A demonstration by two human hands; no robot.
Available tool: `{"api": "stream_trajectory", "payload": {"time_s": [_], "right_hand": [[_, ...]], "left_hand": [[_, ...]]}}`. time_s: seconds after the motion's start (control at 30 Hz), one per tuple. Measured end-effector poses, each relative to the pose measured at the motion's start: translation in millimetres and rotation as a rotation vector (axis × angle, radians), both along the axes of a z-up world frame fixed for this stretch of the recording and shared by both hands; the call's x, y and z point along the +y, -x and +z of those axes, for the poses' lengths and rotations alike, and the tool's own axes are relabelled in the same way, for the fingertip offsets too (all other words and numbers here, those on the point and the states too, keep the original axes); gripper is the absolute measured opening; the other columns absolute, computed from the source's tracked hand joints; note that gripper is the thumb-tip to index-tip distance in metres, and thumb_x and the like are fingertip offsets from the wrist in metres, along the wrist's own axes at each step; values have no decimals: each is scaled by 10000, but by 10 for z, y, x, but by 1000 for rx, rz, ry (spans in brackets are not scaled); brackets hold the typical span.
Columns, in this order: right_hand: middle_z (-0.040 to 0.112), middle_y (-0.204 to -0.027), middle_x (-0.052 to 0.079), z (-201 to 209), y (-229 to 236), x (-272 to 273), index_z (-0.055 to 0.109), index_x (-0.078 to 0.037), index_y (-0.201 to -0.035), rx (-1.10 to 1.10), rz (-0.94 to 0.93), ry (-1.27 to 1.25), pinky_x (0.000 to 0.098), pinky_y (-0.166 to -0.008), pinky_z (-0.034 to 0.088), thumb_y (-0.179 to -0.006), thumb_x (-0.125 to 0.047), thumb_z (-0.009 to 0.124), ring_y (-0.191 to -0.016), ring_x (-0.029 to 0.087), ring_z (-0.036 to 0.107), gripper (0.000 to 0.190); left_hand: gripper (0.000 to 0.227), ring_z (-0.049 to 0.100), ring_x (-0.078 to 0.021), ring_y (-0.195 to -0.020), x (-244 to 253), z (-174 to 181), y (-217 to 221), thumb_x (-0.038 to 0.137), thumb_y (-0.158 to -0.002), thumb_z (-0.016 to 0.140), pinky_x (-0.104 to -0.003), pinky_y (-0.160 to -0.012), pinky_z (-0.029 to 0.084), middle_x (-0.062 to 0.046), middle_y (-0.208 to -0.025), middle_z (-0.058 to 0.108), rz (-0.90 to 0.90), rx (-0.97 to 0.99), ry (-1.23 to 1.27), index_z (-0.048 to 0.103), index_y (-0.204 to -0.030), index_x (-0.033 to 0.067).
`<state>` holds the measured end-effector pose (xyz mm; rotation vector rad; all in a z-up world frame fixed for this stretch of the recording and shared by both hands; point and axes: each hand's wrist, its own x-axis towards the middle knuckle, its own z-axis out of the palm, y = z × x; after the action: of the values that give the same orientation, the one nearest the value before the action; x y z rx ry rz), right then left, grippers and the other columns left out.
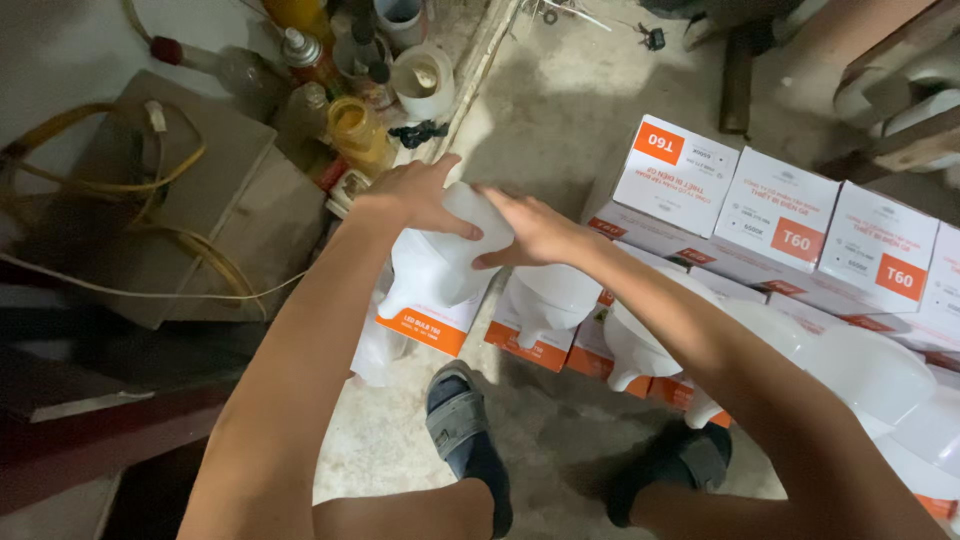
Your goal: The person unboxes large LED light bulbs from several small cardboard boxes and places them in a row on the floor.
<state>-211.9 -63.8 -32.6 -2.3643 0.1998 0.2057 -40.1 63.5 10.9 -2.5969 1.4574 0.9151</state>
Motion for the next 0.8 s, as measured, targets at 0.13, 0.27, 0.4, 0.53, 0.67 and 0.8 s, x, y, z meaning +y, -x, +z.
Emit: {"api": "stream_trajectory", "payload": {"time_s": [0.13,0.27,0.4,0.53,0.67,0.8], "right_hand": [[569,-1388,258,-55,-100,-77,415,-28,-1470,-222,110,-5,449,-1033,476,-646,-379,958,-1260,398,571,1047],[614,-1377,200,-17,-162,-127,461,-64,-1472,-153,112,-69,413,-1048,503,-614,-356,947,-1258,338,619,1028],[611,-1386,190,1,-164,-121,470,-67,-1462,-128,108,-68,408,-1043,503,-596,-354,949,-1254,323,622,1030],[617,-1397,189,-16,-154,-168,463,-71,-1483,-87,111,-96,400,-1052,505,-601,-394,945,-1260,311,630,1055],[572,-1406,253,-63,-150,-201,433,-14,-1478,-69,121,-41,420,-1029,498,-584,-415,974,-1265,365,599,1120],[601,-1384,236,-34,-132,-211,426,-28,-1493,23,93,-44,409,-1020,519,-567,-415,947,-1240,355,629,1131]], "left_hand": [[1256,605,-398,-1224,-35,-20,77,685,-493,865,-477,-1014,498,-216,-1324,620,-30,-47,38,393,-1524,146],[1070,638,-382,-1228,-8,6,55,696,-525,839,-468,-1045,511,-200,-1310,667,-55,-58,4,586,-1391,120],[1062,624,-383,-1223,26,51,10,698,-518,842,-475,-1028,507,-202,-1314,646,-42,-47,19,596,-1393,148],[1181,678,-364,-1167,40,167,-20,647,-462,847,-447,-969,571,-184,-1341,640,89,32,7,510,-1489,173],[1199,649,-353,-1201,66,179,-29,640,-454,874,-433,-1006,533,-177,-1366,633,64,24,40,511,-1492,161],[1191,663,-343,-1200,65,134,-56,637,-450,868,-424,-1014,537,-180,-1352,650,74,48,34,524,-1489,166]]}}
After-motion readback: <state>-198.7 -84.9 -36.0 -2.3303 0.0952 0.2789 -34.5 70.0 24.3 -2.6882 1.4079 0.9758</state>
